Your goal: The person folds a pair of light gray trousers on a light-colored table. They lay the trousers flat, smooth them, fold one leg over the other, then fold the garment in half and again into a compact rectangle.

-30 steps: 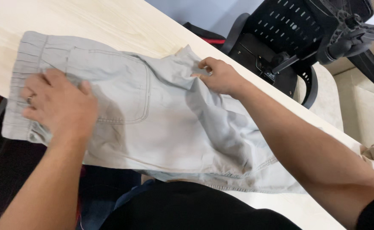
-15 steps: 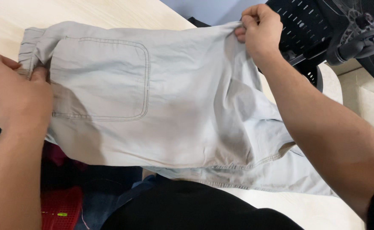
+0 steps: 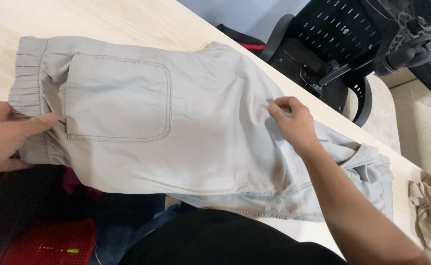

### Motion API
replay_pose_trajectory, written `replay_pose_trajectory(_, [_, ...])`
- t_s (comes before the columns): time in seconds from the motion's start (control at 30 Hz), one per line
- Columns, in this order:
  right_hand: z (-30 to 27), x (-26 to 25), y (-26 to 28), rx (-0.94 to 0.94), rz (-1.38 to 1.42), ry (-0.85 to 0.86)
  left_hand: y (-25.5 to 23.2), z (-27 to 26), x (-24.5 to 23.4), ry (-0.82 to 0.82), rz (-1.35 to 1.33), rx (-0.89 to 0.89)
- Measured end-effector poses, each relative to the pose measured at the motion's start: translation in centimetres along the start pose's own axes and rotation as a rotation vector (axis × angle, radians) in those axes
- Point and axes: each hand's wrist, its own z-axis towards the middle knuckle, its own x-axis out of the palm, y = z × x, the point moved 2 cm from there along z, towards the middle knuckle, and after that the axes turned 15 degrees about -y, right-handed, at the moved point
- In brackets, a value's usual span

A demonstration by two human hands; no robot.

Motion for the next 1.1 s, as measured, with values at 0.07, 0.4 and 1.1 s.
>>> replay_pose_trajectory(0.07, [-1.7,-1.2,-2.1,0.017,-0.053,-0.047,0.3,-1.1,0.5,0.012,-0.040,-0.003])
replay_pose_trajectory(0.4, [-3.3,-6.9,-9.6,0.107,-0.227,-0.051,-3.3,-2.6,1.3,-0.242,0.113,0.117])
replay_pose_trajectory(1.1, [-9.5,-17.2,-20.2,1.062,0.982,-0.380,-15.4,-30.3,18.2,0.300,0.343,1.171])
